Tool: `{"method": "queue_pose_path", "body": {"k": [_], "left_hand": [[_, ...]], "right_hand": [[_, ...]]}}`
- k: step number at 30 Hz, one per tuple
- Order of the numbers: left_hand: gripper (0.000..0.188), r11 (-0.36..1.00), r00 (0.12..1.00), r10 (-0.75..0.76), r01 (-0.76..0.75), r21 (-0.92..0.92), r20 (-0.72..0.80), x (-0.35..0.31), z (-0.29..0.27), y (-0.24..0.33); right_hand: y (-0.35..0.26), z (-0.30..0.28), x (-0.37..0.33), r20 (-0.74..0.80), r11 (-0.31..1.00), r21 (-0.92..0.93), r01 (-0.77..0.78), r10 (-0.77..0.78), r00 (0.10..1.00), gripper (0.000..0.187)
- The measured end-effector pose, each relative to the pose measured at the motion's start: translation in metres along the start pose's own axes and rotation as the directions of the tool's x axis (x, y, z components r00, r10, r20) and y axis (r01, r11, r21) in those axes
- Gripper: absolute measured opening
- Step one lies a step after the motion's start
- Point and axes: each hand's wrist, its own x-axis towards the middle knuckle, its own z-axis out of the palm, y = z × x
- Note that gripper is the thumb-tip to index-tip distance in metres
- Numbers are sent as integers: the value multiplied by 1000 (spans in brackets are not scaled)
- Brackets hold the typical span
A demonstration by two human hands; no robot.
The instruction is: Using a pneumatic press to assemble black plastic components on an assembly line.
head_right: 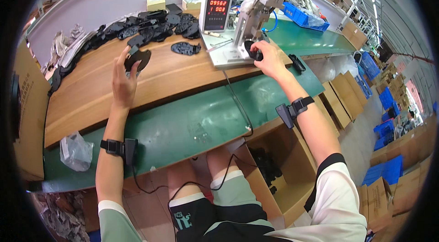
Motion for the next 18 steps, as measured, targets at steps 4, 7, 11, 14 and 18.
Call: {"method": "queue_pose_path", "body": {"k": [4,7,11,14,18], "left_hand": [[45,980,995,87,-77,-183,47,-8,10,18],[42,984,962,113,-74,-162,249,-16,22,33],[43,981,949,107,-52,-188,298,-19,33,29],[43,995,898,32,12,-96,439,-26,31,32],[36,998,883,37,-10,-61,468,-21,28,28]], "right_hand": [[-3,-3,11,145,995,0,-103,102,984,35],[5,1,7,82,997,-60,-55,60,995,34],[1,4,10,89,992,-97,-83,92,992,39],[2,10,7,73,991,-96,-95,102,992,38],[3,14,6,49,988,-110,-107,113,992,36]]}}
